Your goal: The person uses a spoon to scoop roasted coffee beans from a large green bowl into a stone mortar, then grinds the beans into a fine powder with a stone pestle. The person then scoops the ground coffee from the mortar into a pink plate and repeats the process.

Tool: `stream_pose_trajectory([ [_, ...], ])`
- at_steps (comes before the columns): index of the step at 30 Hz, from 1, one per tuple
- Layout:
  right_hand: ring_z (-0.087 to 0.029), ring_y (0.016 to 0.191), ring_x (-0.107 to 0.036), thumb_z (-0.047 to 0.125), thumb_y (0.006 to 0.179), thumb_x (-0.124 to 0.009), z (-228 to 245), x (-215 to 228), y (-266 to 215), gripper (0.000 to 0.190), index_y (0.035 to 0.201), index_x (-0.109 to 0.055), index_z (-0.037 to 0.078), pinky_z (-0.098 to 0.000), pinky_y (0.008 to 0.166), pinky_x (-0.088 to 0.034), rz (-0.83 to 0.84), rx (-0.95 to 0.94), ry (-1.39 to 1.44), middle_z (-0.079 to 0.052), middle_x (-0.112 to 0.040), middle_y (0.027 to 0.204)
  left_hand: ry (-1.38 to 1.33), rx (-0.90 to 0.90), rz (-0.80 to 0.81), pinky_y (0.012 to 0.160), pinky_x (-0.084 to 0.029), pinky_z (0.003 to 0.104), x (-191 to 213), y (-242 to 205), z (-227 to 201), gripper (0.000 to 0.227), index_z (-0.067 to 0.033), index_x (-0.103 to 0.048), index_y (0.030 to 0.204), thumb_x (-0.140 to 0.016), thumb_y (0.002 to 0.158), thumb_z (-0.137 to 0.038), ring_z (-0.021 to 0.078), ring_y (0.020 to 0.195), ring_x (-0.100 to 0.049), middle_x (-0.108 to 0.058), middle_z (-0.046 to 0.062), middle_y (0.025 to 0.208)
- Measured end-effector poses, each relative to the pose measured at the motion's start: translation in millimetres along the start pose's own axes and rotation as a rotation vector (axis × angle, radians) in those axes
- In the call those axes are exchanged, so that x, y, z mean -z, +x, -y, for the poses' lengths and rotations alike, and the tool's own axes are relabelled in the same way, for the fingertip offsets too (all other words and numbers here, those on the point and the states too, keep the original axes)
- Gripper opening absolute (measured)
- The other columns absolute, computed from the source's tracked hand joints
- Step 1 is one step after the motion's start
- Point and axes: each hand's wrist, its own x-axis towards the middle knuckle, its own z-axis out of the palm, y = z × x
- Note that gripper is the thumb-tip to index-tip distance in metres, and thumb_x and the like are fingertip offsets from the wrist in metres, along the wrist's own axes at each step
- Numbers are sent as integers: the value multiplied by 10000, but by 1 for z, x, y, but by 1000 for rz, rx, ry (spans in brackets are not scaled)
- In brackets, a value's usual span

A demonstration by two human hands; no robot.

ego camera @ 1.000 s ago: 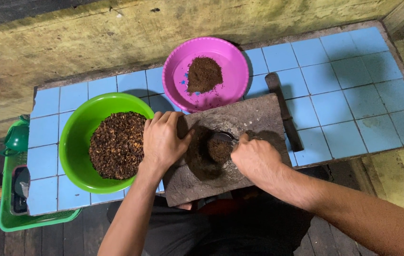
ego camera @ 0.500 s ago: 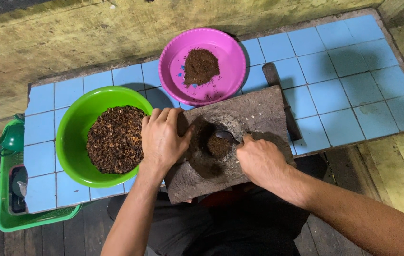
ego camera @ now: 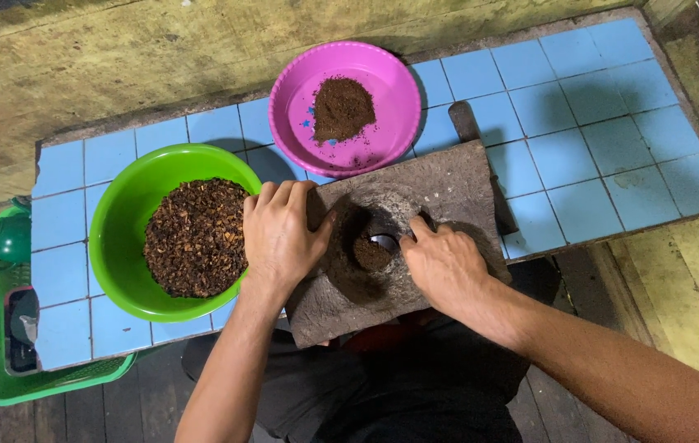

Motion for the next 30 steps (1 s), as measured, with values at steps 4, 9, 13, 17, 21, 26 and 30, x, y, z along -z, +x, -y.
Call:
stream_pose_trajectory([
  [4,-330,848,-757,11,873,-549,-6,-3,-4,352,1146,-749,108,-421,732,-564,48,-24,61,-199,-646,1301,16,-6,-9,870,-478,434,-2,0,1,500,-143,-695,1134,-838,755,-436,248,996,-630,-683,23,978],
  [9,-330,800,-671,55,781,-590,-20,-18,-9,239,975,-672,168,-466,747,-400,-81,45,208,-47,-609,989,10,16,12,885,-476,436,-1,3,1,488,-140,-699,1128,-833,762,-434,248,999,-630,-683,27,980],
  [13,-323,794,-672,62,819,-571,-24,-12,-6,191,930,-662,188,-461,771,-368,-58,42,286,-29,-615,936,10,34,43,897,-478,443,-2,4,4,497,-127,-701,1137,-833,766,-431,255,1004,-636,-689,36,988],
  [17,-317,888,-697,93,897,-537,-25,7,-2,180,944,-691,173,-459,829,-355,52,21,402,-41,-663,951,11,55,79,903,-477,444,-10,10,11,499,-139,-699,1141,-825,771,-448,250,1017,-642,-692,26,994],
  [21,-295,964,-690,151,921,-552,-34,10,9,175,968,-713,200,-459,870,-363,116,-3,454,-22,-667,960,-45,93,214,938,-494,485,-13,25,18,505,-159,-683,1203,-788,804,-450,265,1069,-643,-701,31,1046],
  [26,-285,1000,-686,159,931,-560,-44,7,17,172,978,-718,208,-467,892,-378,77,-10,473,-24,-669,968,-77,121,297,931,-517,507,-13,42,22,528,-176,-681,1231,-802,789,-439,264,1080,-655,-712,27,1065],
  [30,-267,1027,-680,194,924,-588,-54,1,27,144,980,-716,228,-466,903,-383,38,-8,443,-9,-672,990,-105,165,340,936,-517,532,-12,49,24,528,-175,-684,1243,-804,794,-425,283,1089,-662,-724,43,1086],
])
